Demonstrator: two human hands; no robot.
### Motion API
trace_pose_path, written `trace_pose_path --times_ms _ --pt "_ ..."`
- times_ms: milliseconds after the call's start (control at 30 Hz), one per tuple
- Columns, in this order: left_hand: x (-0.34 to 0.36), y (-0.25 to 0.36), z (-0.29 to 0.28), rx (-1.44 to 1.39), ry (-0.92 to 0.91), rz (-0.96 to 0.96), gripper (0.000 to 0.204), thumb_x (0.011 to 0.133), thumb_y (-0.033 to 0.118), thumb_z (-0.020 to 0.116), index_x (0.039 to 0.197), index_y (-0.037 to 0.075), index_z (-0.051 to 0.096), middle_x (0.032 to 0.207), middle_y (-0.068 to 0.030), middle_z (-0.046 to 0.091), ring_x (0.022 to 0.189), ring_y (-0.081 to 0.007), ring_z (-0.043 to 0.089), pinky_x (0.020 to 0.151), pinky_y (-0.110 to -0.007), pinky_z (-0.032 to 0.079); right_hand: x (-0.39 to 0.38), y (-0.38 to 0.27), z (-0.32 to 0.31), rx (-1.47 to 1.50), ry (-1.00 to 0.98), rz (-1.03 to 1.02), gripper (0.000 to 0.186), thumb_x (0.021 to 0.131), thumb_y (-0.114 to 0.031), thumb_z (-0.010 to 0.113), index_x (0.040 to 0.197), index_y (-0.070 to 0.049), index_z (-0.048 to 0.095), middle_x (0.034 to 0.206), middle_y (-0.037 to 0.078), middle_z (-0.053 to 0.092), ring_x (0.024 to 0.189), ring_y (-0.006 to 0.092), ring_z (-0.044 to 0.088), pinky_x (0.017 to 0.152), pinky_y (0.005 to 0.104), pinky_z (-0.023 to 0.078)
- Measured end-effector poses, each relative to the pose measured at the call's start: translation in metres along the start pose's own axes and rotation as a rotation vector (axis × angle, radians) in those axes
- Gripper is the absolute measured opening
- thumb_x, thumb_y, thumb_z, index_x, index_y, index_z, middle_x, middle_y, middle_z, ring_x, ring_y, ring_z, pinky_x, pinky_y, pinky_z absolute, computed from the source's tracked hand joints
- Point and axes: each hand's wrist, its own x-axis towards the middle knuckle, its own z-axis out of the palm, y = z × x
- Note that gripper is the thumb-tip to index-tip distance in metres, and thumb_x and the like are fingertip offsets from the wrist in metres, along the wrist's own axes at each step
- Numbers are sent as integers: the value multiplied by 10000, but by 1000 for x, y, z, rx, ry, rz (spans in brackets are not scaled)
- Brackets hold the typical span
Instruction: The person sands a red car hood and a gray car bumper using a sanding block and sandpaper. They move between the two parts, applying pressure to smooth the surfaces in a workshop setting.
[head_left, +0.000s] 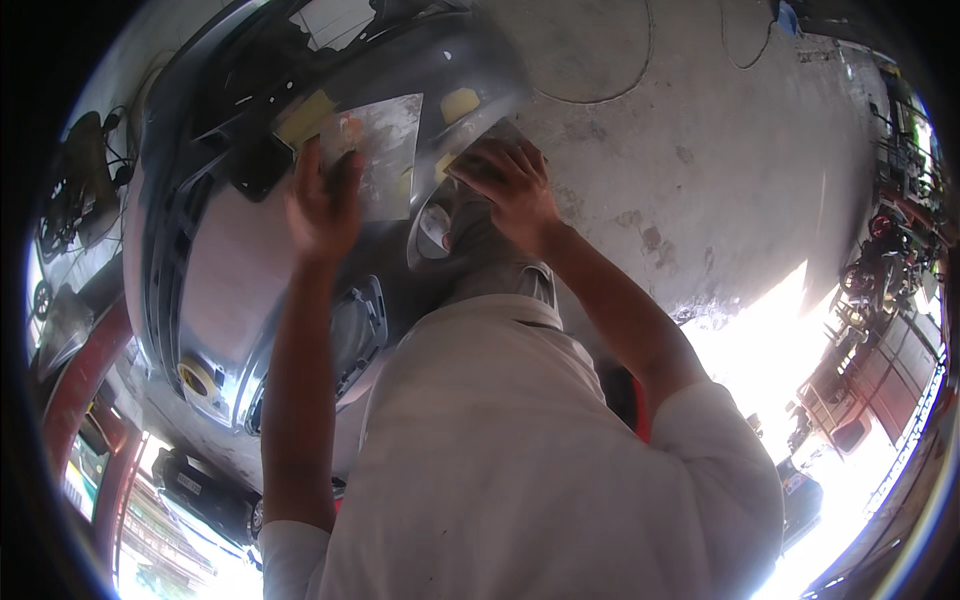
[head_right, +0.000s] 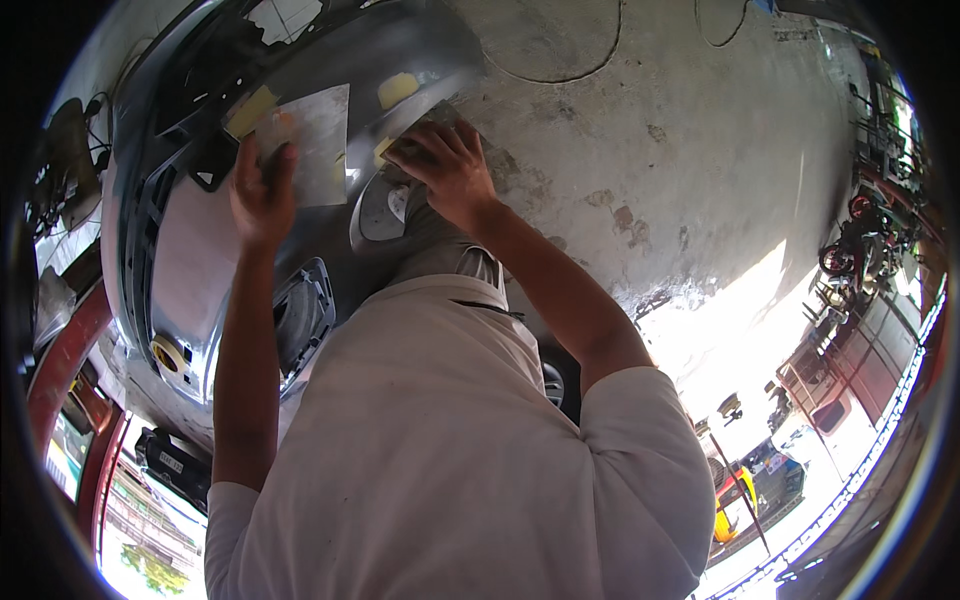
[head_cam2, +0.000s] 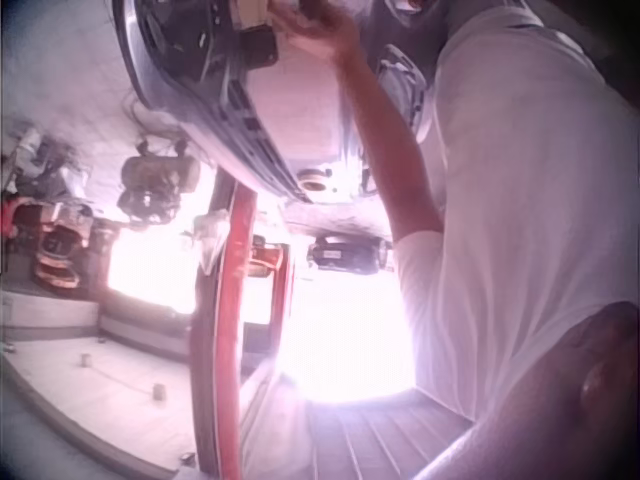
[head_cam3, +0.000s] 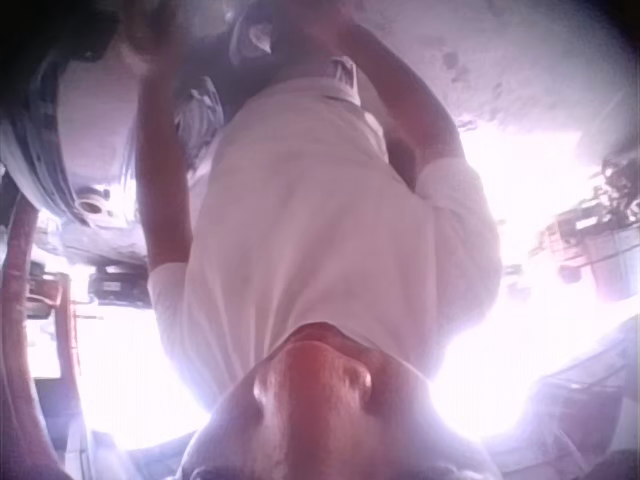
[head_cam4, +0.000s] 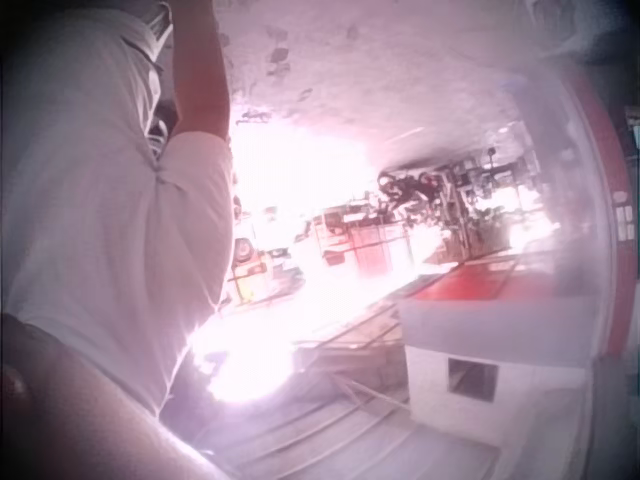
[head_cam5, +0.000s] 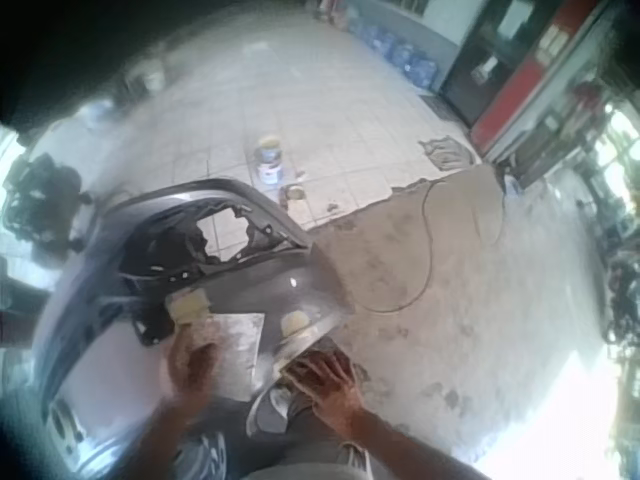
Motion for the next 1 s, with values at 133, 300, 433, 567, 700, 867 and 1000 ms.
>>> trace_pose_path --times_ms 133,300,433,567,700,867,1000 --pt "-2 -9 0 -29 23 70 405 954 239 674 1286 27 577 1057 -208 708 974 -382 709 803 -383 533 7 0 13 28 14 -29 500 757 15 669 1178 -250 718 1199 6 620 1182 243 588 1040 472 417" --pt "-2 3 -2 -18 21 23 418 956 255 672 1295 30 577 1088 -203 703 998 -377 703 824 -375 529 4 -1 26 42 58 -39 518 753 3 684 1195 -267 711 1192 23 607 1168 254 588 1020 501 433" --pt "-3 -6 1 -36 24 -1 419 957 257 675 1294 28 579 1107 -200 703 1010 -360 706 837 -368 529 -8 -5 36 73 30 -21 544 733 -12 696 1208 -276 706 1185 39 603 1148 266 590 1008 508 439" --pt "-2 -6 2 -29 17 -16 441 950 255 690 1298 11 574 1109 -203 704 1017 -338 710 845 -363 530 -18 -7 38 71 -33 -12 553 710 -15 685 1201 -267 712 1176 43 604 1144 290 586 1009 511 440" --pt "-3 -6 2 -40 13 33 461 948 262 691 1309 5 567 1109 -215 703 1027 -350 709 847 -378 533 -75 10 60 99 -187 -164 582 684 25 648 1190 -254 720 1219 52 604 1172 310 575 1038 519 429" --pt "-4 4 -4 96 -35 4 474 951 265 689 1319 -2 556 1115 -235 696 1031 -366 709 854 -396 539 -69 -12 -3 253 -28 276 608 695 106 583 1210 -192 708 1217 97 620 1192 314 581 1054 490 430" --pt "-6 -10 2 5 111 130 470 958 250 683 1323 -12 546 1099 -234 696 989 -354 716 836 -389 543 -60 -19 -53 469 147 371 639 702 192 511 1227 -126 687 1234 131 604 1214 313 577 1026 472 474"
